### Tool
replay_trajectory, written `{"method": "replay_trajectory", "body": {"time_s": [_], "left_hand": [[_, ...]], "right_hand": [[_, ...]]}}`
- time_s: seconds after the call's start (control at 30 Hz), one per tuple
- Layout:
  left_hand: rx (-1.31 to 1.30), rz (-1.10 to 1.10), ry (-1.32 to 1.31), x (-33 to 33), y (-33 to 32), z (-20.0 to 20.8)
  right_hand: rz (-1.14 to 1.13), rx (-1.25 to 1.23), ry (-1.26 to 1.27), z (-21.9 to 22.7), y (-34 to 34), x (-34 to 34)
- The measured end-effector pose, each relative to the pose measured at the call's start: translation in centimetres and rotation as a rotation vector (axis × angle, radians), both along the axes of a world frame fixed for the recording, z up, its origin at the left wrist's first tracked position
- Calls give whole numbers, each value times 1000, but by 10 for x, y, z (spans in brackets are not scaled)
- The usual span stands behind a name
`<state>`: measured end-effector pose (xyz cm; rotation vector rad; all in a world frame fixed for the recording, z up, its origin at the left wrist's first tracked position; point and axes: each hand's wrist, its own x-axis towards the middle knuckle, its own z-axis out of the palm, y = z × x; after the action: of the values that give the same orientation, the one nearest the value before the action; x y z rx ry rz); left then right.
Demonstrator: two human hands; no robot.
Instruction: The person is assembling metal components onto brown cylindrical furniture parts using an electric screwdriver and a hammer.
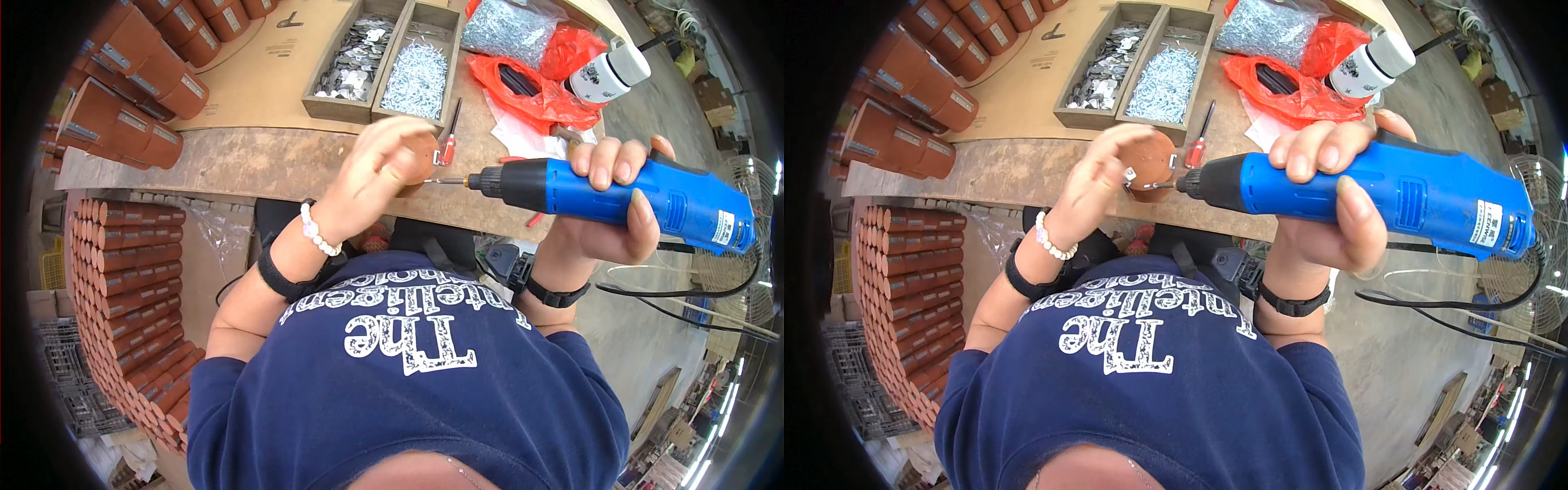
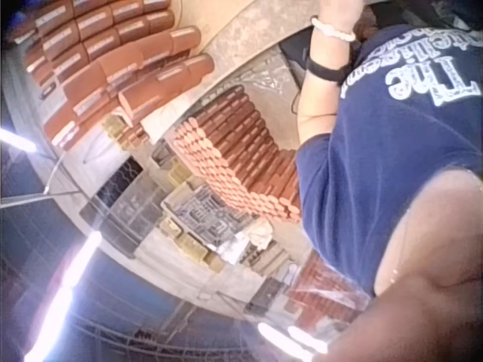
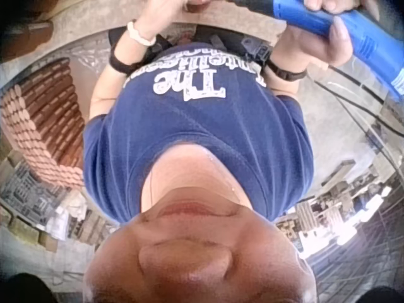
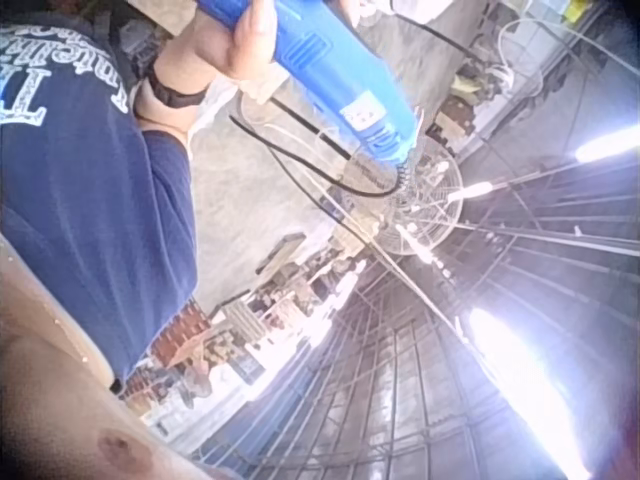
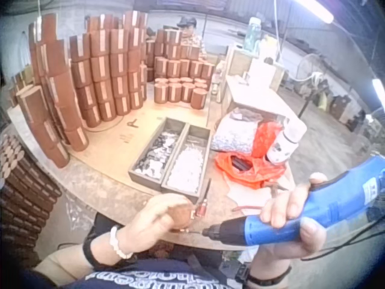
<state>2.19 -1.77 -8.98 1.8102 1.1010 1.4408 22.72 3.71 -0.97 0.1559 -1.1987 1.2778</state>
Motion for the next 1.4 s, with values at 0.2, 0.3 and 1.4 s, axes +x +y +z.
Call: {"method": "replay_trajectory", "body": {"time_s": [0.2, 0.3, 1.4], "left_hand": [[-101, 347, 127, 0, 1, -25], [-66, 382, 459, 9, 1, -27], [-310, 195, 798, -101, 122, -27]], "right_hand": [[-91, -17, 48, -1, 2, 4], [-95, 4, 26, -3, 3, 4], [-210, -54, 11, 0, -4, 12]]}}
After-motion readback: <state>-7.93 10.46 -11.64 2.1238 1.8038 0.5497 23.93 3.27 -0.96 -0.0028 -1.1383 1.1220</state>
